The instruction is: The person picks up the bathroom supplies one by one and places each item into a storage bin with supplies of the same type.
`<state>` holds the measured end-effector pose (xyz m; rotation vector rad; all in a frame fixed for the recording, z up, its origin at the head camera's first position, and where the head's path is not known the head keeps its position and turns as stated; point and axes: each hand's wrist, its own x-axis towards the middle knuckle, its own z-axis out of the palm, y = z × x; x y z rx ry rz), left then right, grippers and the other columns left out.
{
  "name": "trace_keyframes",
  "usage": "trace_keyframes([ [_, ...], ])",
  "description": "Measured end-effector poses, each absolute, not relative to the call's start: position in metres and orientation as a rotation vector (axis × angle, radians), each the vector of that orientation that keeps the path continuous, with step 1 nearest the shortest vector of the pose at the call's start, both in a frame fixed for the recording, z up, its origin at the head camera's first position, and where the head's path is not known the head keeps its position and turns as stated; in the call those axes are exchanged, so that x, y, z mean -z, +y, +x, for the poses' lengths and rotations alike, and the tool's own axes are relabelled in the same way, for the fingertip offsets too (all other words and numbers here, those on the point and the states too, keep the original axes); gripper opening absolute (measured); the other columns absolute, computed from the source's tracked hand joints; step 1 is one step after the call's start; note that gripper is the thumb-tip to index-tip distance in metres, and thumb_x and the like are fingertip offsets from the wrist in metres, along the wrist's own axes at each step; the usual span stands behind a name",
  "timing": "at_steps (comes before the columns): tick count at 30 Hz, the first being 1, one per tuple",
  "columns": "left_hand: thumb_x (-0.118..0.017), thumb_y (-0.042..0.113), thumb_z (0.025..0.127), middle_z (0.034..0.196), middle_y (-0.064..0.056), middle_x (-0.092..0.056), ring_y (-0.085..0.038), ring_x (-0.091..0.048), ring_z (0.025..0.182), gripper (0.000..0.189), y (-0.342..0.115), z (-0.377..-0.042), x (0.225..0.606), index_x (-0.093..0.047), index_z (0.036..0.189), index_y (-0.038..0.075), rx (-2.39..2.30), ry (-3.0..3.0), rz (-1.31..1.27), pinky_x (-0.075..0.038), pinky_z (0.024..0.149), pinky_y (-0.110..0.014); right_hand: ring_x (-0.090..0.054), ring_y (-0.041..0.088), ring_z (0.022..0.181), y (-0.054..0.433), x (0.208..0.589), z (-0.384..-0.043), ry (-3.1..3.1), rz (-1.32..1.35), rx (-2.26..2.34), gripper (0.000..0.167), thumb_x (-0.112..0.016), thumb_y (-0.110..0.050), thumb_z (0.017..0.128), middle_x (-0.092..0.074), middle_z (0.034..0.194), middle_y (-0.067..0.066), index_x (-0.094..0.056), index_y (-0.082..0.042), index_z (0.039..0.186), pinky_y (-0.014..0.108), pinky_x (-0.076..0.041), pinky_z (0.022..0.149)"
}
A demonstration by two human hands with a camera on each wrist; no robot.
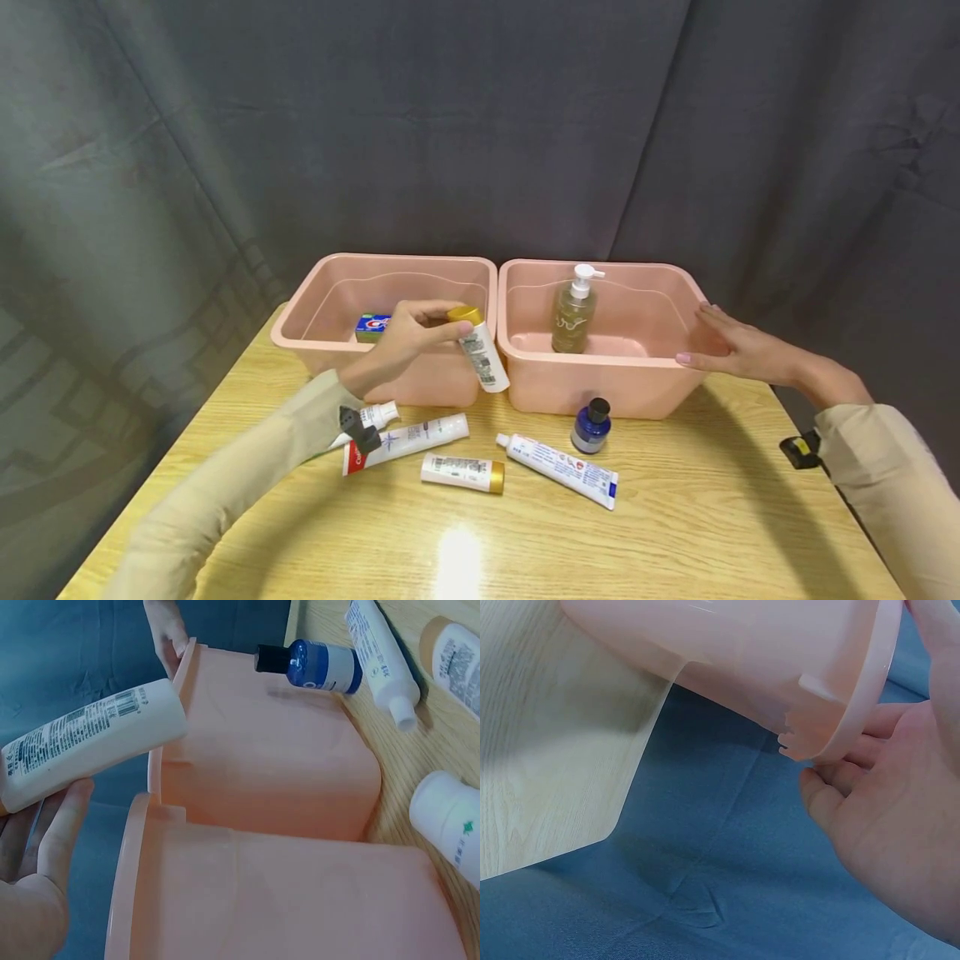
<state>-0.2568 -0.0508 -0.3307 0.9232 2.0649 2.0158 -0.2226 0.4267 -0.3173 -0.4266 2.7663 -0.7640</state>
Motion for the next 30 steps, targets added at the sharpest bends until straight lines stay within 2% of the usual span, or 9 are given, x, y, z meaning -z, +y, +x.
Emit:
trace_keyframes([
  [8,-0.074,0.013,0.09,0.106,-0.011,-0.073,-0.025,-0.07,0.095,0.034,-0.038,-0.26,0.33,-0.069,0.12,-0.001,-2.103,2.037,0.879,-0.054,0.086,-0.055,0.014,0.058,0.139,0.427,0.317,-0.223,2.769,-0.434,0.761,0.099,-0.065,-0.031,0.095,0.024,0.159,0.021,0.01,-0.012,0.158,0.084,-0.012,0.093],
  [14,-0.072,0.01,0.09,0.106,-0.014,-0.072,-0.027,-0.071,0.094,0.033,-0.027,-0.263,0.328,-0.068,0.119,-0.003,-2.158,1.997,0.885,-0.058,0.079,-0.048,0.015,0.056,0.14,0.428,0.317,-0.222,2.764,-0.45,0.778,0.099,-0.065,-0.031,0.095,0.024,0.159,0.018,0.009,-0.013,0.158,0.084,-0.011,0.093],
  [21,-0.072,0.007,0.091,0.109,-0.015,-0.071,-0.023,-0.07,0.093,0.032,-0.014,-0.264,0.327,-0.067,0.12,-0.005,-2.207,1.996,0.885,-0.058,0.08,-0.041,0.016,0.056,0.14,0.429,0.318,-0.222,2.761,-0.444,0.786,0.099,-0.065,-0.031,0.095,0.025,0.16,0.016,0.01,-0.015,0.158,0.084,-0.01,0.093],
  [24,-0.072,0.007,0.091,0.109,-0.016,-0.071,-0.023,-0.069,0.094,0.032,-0.011,-0.264,0.326,-0.067,0.12,-0.006,-2.243,1.98,0.862,-0.058,0.08,-0.042,0.016,0.057,0.14,0.429,0.318,-0.222,2.76,-0.446,0.787,0.099,-0.065,-0.031,0.095,0.025,0.16,0.016,0.01,-0.016,0.158,0.085,-0.011,0.092],
  [30,-0.072,0.016,0.092,0.11,-0.012,-0.071,-0.021,-0.067,0.098,0.035,-0.008,-0.265,0.324,-0.067,0.123,-0.001,-2.246,2.035,0.8,-0.057,0.083,-0.04,0.016,0.057,0.139,0.427,0.318,-0.222,2.762,-0.439,0.777,0.099,-0.065,-0.032,0.095,0.025,0.159,0.017,0.01,-0.015,0.158,0.085,-0.01,0.093],
])
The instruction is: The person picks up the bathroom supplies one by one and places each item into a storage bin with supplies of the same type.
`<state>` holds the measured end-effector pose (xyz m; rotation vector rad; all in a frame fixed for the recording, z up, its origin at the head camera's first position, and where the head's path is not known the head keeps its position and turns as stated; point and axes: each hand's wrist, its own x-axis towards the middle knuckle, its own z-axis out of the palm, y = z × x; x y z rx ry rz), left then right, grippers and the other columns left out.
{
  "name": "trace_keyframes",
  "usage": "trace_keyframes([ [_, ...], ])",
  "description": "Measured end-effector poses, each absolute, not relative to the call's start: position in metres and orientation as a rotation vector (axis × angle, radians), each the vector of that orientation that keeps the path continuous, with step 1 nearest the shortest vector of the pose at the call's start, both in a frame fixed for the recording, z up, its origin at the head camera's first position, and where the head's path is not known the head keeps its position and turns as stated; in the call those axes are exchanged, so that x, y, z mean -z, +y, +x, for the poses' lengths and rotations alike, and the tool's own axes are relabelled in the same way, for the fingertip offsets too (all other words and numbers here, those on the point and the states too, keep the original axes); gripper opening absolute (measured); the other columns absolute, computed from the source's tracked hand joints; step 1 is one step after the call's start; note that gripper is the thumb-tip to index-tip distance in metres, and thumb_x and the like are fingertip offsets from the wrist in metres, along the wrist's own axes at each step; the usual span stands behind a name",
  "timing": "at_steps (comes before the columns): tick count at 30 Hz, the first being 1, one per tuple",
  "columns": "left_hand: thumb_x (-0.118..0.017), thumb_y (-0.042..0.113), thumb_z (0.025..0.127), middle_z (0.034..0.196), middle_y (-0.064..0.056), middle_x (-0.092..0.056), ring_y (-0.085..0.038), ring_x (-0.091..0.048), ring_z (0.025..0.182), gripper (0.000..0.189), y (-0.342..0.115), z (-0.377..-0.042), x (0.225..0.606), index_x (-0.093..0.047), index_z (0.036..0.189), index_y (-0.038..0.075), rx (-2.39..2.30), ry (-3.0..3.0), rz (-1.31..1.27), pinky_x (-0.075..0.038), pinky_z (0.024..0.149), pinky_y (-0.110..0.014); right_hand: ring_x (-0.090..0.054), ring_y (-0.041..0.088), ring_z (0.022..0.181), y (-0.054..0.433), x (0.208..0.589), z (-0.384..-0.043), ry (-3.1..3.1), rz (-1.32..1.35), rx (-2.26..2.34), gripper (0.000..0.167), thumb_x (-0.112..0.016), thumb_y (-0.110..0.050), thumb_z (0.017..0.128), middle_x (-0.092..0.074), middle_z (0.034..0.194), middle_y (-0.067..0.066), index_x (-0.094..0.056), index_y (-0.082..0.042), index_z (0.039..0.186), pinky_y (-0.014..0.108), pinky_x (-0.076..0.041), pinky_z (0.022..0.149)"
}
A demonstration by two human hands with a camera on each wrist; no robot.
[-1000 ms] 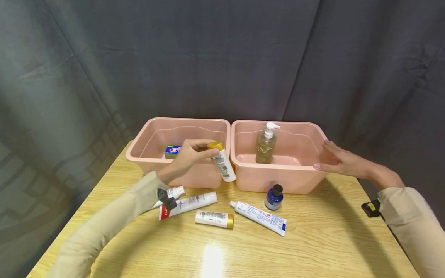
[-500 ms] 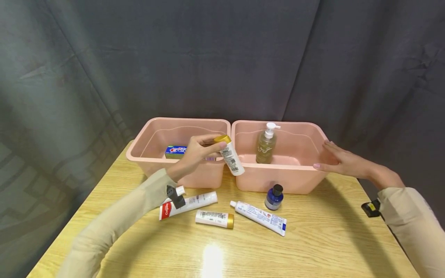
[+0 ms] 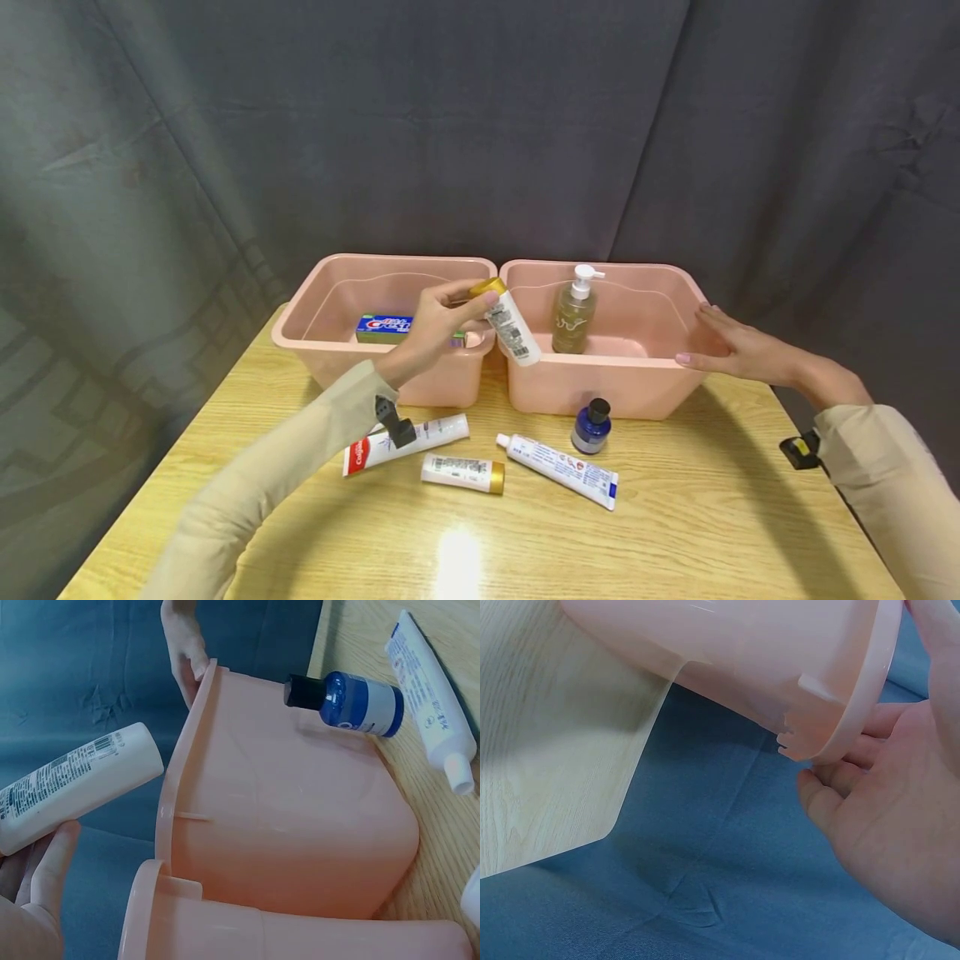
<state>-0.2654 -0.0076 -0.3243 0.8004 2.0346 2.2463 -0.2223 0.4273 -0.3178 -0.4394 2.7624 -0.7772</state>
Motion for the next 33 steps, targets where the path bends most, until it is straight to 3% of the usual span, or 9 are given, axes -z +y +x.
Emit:
trace_keyframes([
  [4,-0.072,0.018,0.093,0.11,-0.011,-0.071,-0.022,-0.068,0.098,0.036,-0.006,-0.265,0.322,-0.067,0.123,0.001,-2.247,2.054,0.783,-0.057,0.084,-0.038,0.016,0.057,0.14,0.426,0.318,-0.222,2.768,-0.432,0.77,0.1,-0.065,-0.032,0.094,0.025,0.159,0.017,0.01,-0.015,0.158,0.085,-0.011,0.093],
  [14,-0.07,0.006,0.092,0.11,-0.018,-0.069,-0.025,-0.07,0.096,0.034,0.012,-0.262,0.313,-0.065,0.124,-0.005,-2.435,1.892,0.727,-0.058,0.08,-0.04,0.018,0.053,0.141,0.427,0.318,-0.223,2.773,-0.428,0.749,0.098,-0.064,-0.031,0.095,0.023,0.159,0.02,0.009,-0.01,0.158,0.084,-0.008,0.094],
  [23,-0.07,0.007,0.093,0.107,-0.016,-0.067,-0.021,-0.069,0.09,0.037,0.024,-0.267,0.312,-0.063,0.127,-0.004,-2.506,1.811,0.624,-0.055,0.083,-0.049,0.015,0.057,0.14,0.426,0.319,-0.225,2.774,-0.429,0.748,0.097,-0.064,-0.029,0.095,0.022,0.159,0.024,0.007,-0.008,0.157,0.084,-0.009,0.094],
  [33,-0.074,0.007,0.089,0.103,-0.016,-0.069,-0.023,-0.071,0.085,0.031,0.044,-0.292,0.337,-0.069,0.118,-0.003,-2.725,1.522,0.504,-0.058,0.078,-0.042,0.014,0.057,0.14,0.427,0.318,-0.225,2.781,-0.425,0.737,0.097,-0.064,-0.031,0.095,0.021,0.159,0.023,0.006,-0.008,0.158,0.084,-0.011,0.093],
])
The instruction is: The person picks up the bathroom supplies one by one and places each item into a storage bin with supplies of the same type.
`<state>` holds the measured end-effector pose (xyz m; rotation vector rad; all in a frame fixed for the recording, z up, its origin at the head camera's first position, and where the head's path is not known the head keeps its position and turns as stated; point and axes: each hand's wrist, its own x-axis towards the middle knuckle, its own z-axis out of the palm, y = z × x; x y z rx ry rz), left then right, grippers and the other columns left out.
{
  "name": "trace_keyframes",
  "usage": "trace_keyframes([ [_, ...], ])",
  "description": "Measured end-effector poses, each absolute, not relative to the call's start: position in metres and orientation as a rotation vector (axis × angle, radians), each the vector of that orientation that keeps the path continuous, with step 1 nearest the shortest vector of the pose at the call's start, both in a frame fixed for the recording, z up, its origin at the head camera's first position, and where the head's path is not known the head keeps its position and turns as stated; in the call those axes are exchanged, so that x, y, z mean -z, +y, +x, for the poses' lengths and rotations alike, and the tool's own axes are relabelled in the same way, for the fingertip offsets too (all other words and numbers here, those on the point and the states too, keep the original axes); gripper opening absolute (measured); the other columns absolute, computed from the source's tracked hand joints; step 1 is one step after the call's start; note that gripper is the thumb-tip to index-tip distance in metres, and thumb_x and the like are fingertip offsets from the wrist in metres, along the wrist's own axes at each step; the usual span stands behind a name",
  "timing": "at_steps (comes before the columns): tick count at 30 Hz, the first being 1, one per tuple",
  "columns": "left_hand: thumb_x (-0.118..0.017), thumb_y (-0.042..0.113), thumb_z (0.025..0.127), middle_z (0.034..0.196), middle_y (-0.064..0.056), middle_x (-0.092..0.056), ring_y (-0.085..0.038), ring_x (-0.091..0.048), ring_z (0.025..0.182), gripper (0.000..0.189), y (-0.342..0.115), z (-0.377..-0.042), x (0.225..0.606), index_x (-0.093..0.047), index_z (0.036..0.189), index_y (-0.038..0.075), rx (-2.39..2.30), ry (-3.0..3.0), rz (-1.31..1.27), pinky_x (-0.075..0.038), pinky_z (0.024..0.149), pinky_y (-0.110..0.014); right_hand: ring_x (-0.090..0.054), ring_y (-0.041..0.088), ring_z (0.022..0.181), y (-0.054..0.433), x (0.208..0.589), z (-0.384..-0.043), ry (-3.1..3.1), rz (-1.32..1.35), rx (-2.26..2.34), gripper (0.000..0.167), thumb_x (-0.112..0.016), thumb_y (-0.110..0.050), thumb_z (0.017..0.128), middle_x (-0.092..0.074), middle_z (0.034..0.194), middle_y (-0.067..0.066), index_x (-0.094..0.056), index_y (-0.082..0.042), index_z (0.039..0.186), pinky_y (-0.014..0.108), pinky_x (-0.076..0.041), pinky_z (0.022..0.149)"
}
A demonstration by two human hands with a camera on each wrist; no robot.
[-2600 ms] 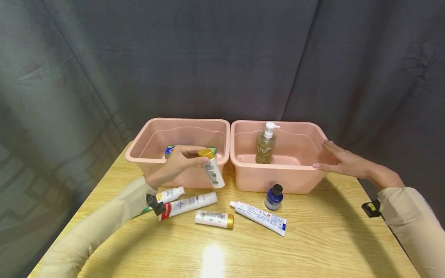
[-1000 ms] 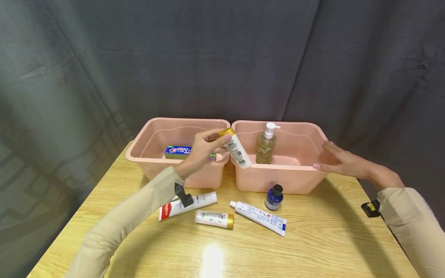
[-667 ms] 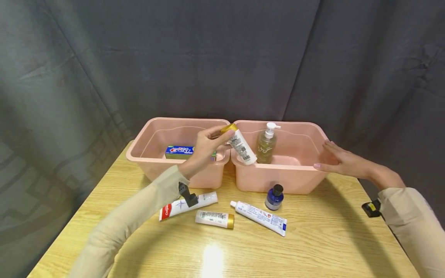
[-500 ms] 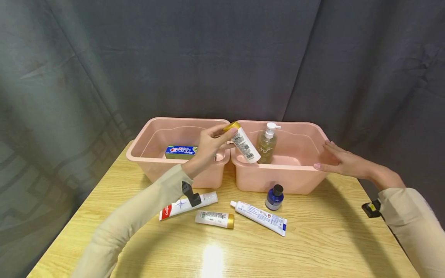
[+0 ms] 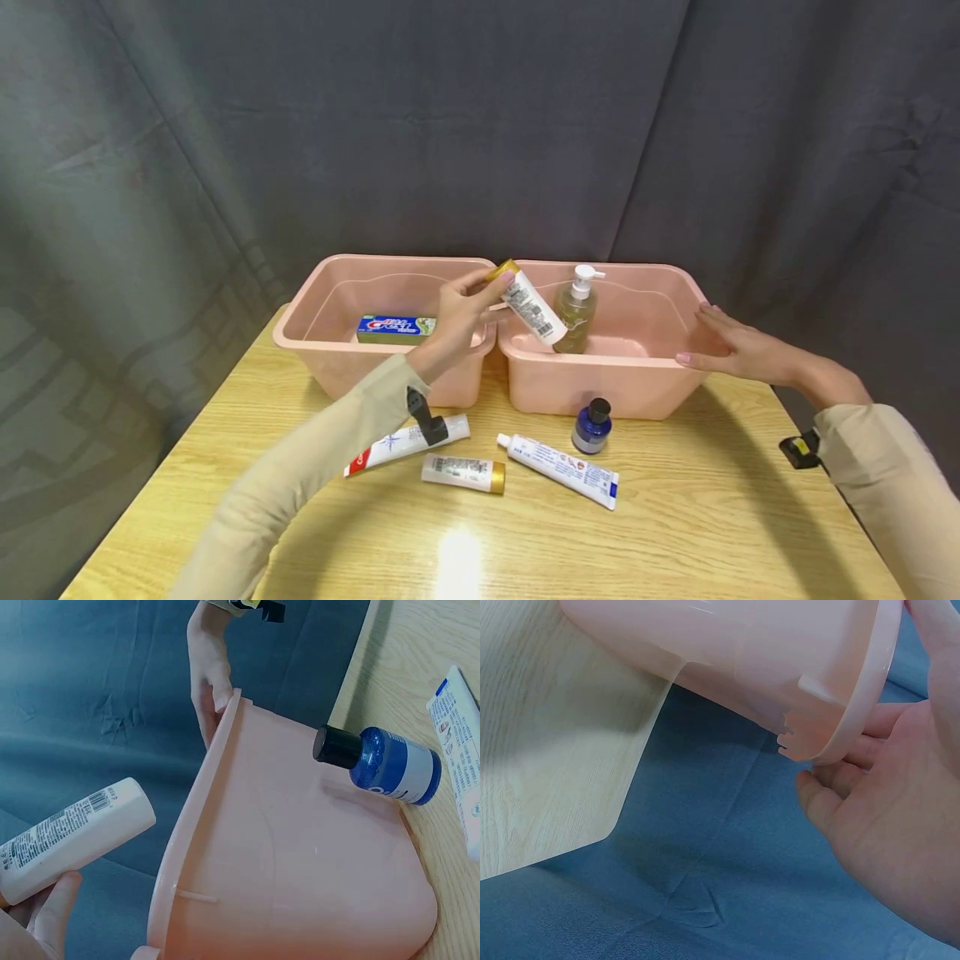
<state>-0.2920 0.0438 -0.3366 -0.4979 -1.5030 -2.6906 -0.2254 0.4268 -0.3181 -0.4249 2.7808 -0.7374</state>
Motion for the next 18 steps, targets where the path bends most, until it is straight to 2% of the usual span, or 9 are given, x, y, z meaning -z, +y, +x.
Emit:
trace_keyframes([
  [7,-0.069,-0.005,0.089,0.091,-0.012,-0.067,-0.019,-0.069,0.078,0.028,0.052,-0.281,0.324,-0.064,0.114,-0.017,2.744,-1.406,-0.36,-0.058,0.077,-0.045,0.011,0.06,0.139,0.427,0.319,-0.225,2.781,-0.437,0.743,0.097,-0.064,-0.03,0.095,0.022,0.159,0.022,0.007,-0.011,0.158,0.085,-0.012,0.093],
  [14,-0.07,-0.003,0.089,0.091,-0.01,-0.068,-0.018,-0.069,0.077,0.029,0.057,-0.281,0.323,-0.064,0.115,-0.015,2.721,-1.469,-0.27,-0.059,0.073,-0.041,0.016,0.055,0.14,0.429,0.318,-0.225,2.772,-0.451,0.764,0.097,-0.064,-0.033,0.095,0.023,0.16,0.018,0.007,-0.012,0.158,0.085,-0.01,0.092],
  [18,-0.073,0.002,0.089,0.093,-0.011,-0.069,-0.022,-0.071,0.08,0.03,0.058,-0.281,0.324,-0.066,0.115,-0.011,2.691,-1.526,-0.222,-0.06,0.073,-0.04,0.017,0.055,0.14,0.429,0.318,-0.225,2.771,-0.446,0.756,0.098,-0.064,-0.033,0.095,0.023,0.16,0.019,0.007,-0.012,0.158,0.085,-0.009,0.093],
])
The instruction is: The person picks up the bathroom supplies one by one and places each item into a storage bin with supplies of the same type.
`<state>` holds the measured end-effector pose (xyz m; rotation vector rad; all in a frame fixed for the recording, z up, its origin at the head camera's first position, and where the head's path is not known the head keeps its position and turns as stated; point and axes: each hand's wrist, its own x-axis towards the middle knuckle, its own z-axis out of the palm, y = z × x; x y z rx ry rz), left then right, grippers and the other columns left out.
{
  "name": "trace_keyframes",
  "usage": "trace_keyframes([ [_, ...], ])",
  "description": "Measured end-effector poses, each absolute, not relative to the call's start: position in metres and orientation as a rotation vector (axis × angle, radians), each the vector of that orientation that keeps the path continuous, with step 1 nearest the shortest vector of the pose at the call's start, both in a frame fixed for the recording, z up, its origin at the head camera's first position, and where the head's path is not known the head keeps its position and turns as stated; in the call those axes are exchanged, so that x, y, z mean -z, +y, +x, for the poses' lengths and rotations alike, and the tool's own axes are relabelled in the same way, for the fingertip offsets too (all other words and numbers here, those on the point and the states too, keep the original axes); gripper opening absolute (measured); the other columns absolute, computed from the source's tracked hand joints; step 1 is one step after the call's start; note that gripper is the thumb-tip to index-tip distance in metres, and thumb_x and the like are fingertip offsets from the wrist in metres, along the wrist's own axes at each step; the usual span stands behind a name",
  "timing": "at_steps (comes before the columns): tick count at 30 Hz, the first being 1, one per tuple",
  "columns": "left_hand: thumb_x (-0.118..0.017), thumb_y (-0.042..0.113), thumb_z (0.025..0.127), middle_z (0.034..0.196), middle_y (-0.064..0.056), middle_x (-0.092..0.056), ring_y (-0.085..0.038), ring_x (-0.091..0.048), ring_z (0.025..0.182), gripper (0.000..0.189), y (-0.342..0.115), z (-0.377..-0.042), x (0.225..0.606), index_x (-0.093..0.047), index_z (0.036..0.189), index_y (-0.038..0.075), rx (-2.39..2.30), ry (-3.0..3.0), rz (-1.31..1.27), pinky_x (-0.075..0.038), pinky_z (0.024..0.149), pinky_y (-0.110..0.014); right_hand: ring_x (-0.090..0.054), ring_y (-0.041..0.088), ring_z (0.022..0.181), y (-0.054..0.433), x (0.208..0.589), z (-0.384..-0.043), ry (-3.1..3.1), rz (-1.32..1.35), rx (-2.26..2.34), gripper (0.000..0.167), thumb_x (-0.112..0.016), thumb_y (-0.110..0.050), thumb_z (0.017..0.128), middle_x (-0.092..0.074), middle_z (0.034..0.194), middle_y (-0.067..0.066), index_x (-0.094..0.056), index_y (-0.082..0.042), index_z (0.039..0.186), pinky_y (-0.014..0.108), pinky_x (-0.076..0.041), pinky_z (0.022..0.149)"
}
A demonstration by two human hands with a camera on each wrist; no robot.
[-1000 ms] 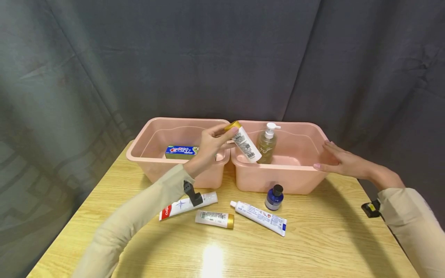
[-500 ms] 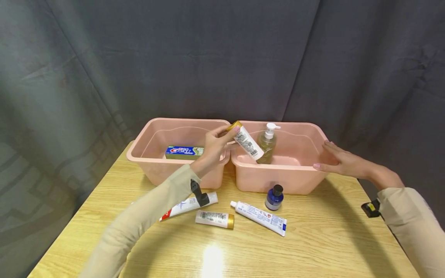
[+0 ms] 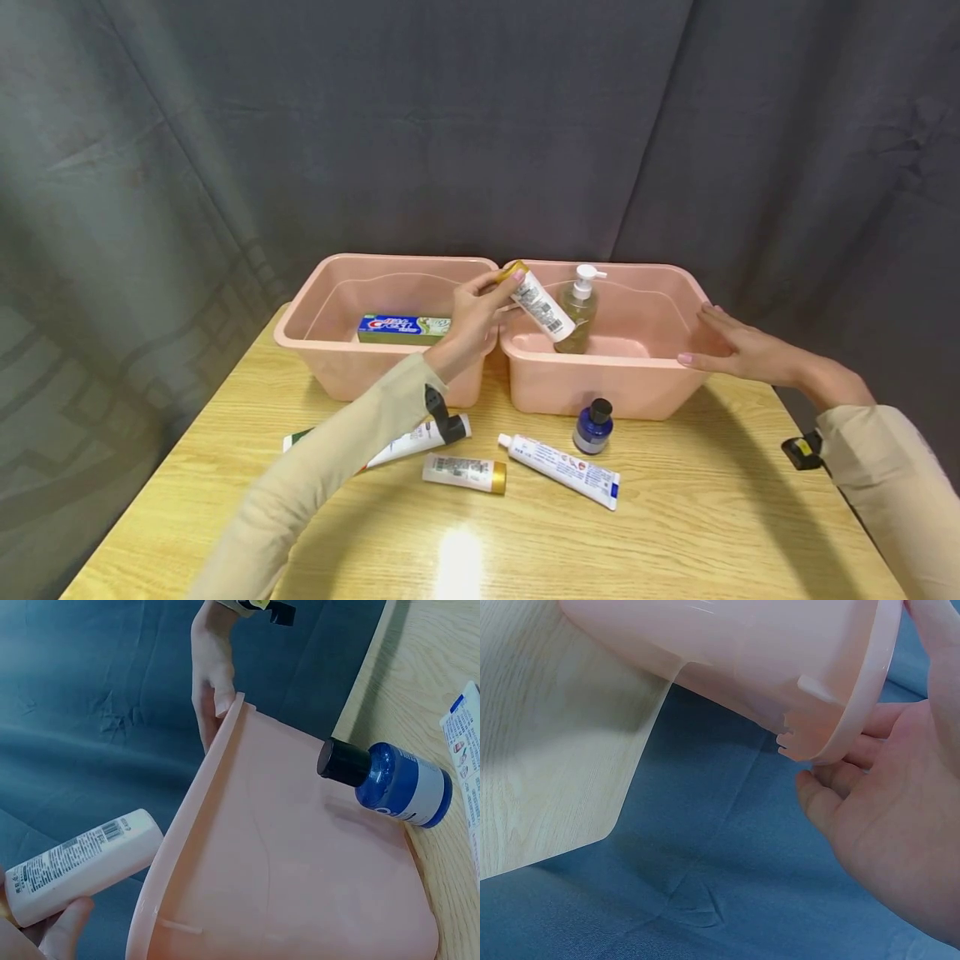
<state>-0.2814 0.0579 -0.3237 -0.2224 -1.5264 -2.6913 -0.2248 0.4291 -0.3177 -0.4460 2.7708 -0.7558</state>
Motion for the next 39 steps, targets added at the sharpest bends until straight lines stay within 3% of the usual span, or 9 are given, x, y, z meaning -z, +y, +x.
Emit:
trace_keyframes([
  [6,-0.076,0.011,0.089,0.098,-0.013,-0.07,-0.031,-0.072,0.088,0.033,0.0587,-0.2807,0.324,-0.069,0.117,-0.003,2.638,-1.662,-0.154,-0.058,0.078,-0.042,0.013,0.058,0.14,0.4293,0.317,-0.2245,2.77,-0.452,0.757,0.097,-0.064,-0.032,0.095,0.024,0.16,0.018,0.007,-0.013,0.158,0.085,-0.011,0.092],
  [12,-0.078,0.016,0.087,0.097,-0.009,-0.07,-0.024,-0.072,0.089,0.034,0.0623,-0.2805,0.3234,-0.07,0.115,-0.002,2.592,-1.755,-0.081,-0.057,0.084,-0.043,0.012,0.059,0.139,0.4276,0.3172,-0.2239,2.771,-0.442,0.764,0.097,-0.064,-0.032,0.094,0.023,0.16,0.018,0.007,-0.014,0.158,0.085,-0.012,0.092],
  [30,-0.076,0.012,0.089,0.095,-0.012,-0.07,-0.027,-0.071,0.094,0.032,0.0652,-0.2792,0.3179,-0.065,0.114,-0.005,2.765,-1.81,0.09,-0.058,0.081,-0.035,0.011,0.06,0.139,0.4288,0.317,-0.2259,2.779,-0.46,0.751,0.098,-0.065,-0.032,0.094,0.022,0.16,0.02,0.006,-0.013,0.158,0.085,-0.012,0.091],
  [39,-0.072,0.007,0.09,0.091,-0.016,-0.069,-0.033,-0.07,0.096,0.029,0.066,-0.2801,0.3154,-0.063,0.113,-0.008,2.772,-1.866,0.14,-0.058,0.08,-0.038,0.012,0.059,0.139,0.4267,0.318,-0.2245,2.778,-0.459,0.758,0.096,-0.064,-0.029,0.095,0.023,0.16,0.02,0.007,-0.013,0.158,0.085,-0.012,0.093],
])
